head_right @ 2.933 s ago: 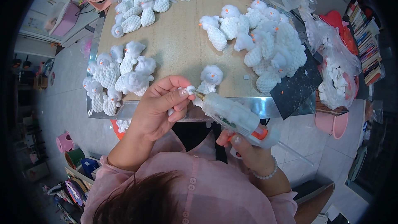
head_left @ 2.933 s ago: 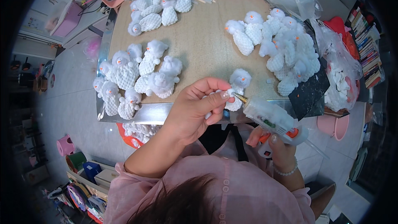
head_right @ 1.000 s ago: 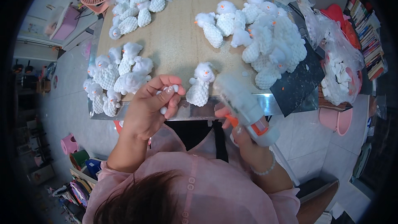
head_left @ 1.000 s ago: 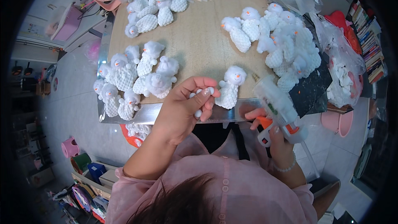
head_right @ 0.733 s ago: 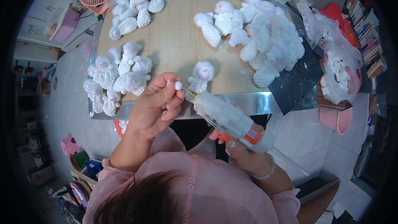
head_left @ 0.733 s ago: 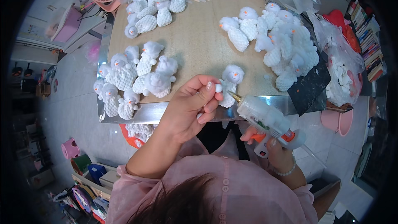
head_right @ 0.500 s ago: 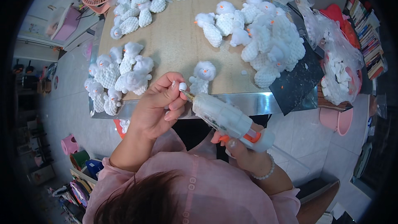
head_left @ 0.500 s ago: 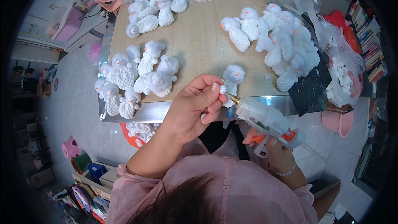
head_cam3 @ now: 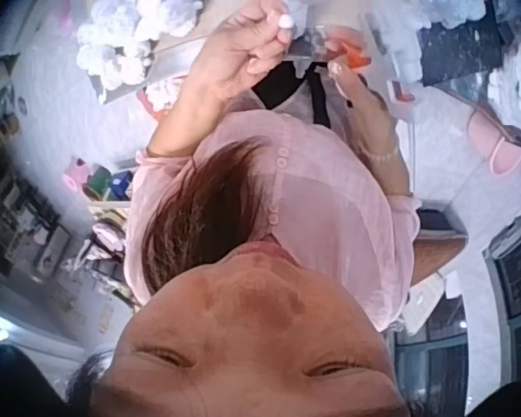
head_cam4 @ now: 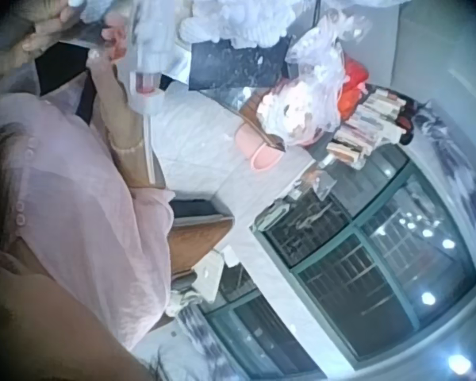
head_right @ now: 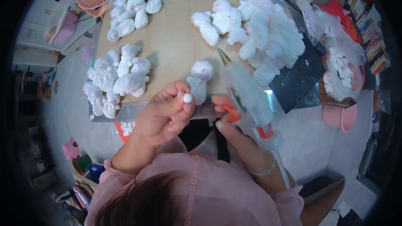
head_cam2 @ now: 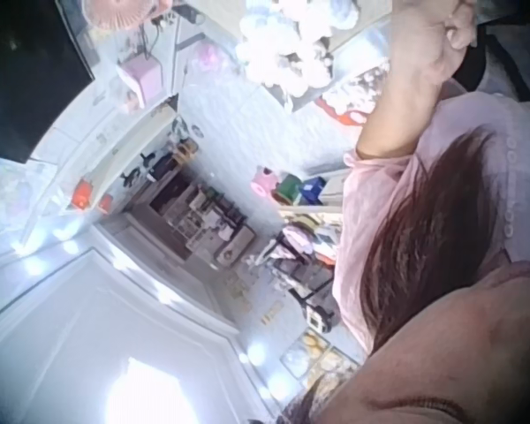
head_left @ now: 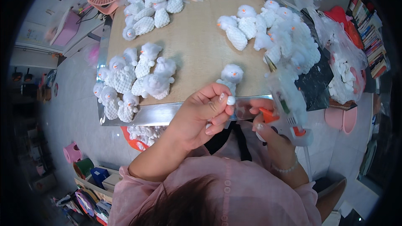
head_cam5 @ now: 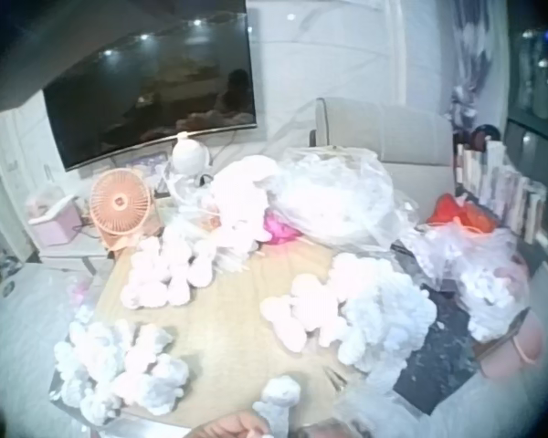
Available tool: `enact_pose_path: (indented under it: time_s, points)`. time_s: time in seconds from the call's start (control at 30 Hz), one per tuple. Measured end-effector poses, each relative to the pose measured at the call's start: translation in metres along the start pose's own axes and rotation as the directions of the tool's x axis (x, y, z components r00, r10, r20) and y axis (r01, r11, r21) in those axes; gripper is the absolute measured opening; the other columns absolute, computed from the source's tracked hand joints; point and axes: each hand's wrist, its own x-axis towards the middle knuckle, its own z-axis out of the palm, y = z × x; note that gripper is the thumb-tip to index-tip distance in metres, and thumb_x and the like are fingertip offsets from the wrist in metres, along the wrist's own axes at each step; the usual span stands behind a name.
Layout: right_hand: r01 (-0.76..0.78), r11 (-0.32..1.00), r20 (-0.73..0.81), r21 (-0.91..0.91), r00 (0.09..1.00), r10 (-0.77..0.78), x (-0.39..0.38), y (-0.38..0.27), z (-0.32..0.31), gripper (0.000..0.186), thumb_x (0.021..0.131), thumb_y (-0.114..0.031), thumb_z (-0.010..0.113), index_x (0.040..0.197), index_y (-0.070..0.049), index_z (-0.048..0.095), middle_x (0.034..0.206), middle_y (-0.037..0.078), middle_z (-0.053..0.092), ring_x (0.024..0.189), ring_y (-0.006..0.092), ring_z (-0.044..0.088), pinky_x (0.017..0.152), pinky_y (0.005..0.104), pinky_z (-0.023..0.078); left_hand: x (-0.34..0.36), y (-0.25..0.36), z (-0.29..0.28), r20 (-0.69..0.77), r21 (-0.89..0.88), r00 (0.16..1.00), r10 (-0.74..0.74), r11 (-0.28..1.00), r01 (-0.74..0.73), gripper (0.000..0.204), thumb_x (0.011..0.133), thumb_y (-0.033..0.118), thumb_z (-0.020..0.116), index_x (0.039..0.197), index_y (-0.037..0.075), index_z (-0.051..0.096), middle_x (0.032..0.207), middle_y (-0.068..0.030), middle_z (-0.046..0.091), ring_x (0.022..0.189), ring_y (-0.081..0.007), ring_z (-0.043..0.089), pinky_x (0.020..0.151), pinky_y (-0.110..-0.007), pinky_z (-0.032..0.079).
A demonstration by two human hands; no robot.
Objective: The person assembles small white craft snowmen by using a hot glue gun to attach heads and bodies together on a metal table.
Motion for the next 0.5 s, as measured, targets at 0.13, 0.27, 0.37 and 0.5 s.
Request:
enact_pose_path:
  time_s: [0.13, 0.27, 0.37, 0.5]
  points:
    - [-0.018, 0.999, 0.018, 0.032, 1.000, 0.018, 0.009, -0.012, 0.015, 0.022, 0.079, -0.007, 0.059, 0.099, 0.001, 0.058, 0.089, 0.005, 0.058, 0.074, 0.0094, 0.051, 0.066, 0.0218, 0.040, 0.002, -0.013, 0.001, 0.026, -0.074, 0.997, -0.069, 0.995, 0.071, 0.007, 0.092, 0.011, 0.054, 0.095, 0.009, 0.049, 0.081, -0.0091, 0.059, 0.052, -0.0085, 0.041, 0.039, -0.018, 0.031]
    - [0.040, 0.993, 0.181, 0.111, 0.982, -0.060, 0.016, 0.002, 0.008, 0.024, 0.085, 0.003, 0.055, 0.108, -0.002, 0.054, 0.091, 0.003, 0.058, 0.087, 0.0101, 0.055, 0.082, 0.0262, 0.046, 0.003, -0.017, 0.004, -0.008, -0.104, 0.990, -0.140, 0.985, 0.138, 0.009, 0.092, 0.011, 0.054, 0.092, 0.010, 0.045, 0.081, -0.0097, 0.059, 0.051, -0.0090, 0.041, 0.038, -0.019, 0.030]
    - [0.017, 0.981, 0.179, 0.192, 0.982, -0.053, 0.014, -0.002, 0.011, 0.025, 0.085, 0.004, 0.054, 0.109, -0.002, 0.053, 0.090, 0.003, 0.057, 0.086, 0.0107, 0.056, 0.083, 0.0278, 0.047, 0.003, -0.019, 0.003, -0.022, -0.104, 0.986, -0.167, 0.981, 0.164, 0.010, 0.092, 0.011, 0.054, 0.090, 0.010, 0.045, 0.080, -0.0098, 0.059, 0.051, -0.0091, 0.042, 0.038, -0.019, 0.030]
    - [0.057, 0.995, -0.006, 0.076, 0.998, -0.056, 0.012, -0.002, 0.015, 0.010, 0.082, -0.001, 0.059, 0.092, -0.002, 0.056, 0.083, 0.002, 0.057, 0.076, 0.0077, 0.054, 0.068, 0.0204, 0.041, -0.001, -0.022, 0.004, -0.086, 0.032, 0.991, -0.099, 0.994, 0.102, 0.009, 0.092, 0.010, 0.054, 0.095, 0.008, 0.046, 0.079, -0.0086, 0.058, 0.052, -0.0088, 0.042, 0.039, -0.020, 0.031]
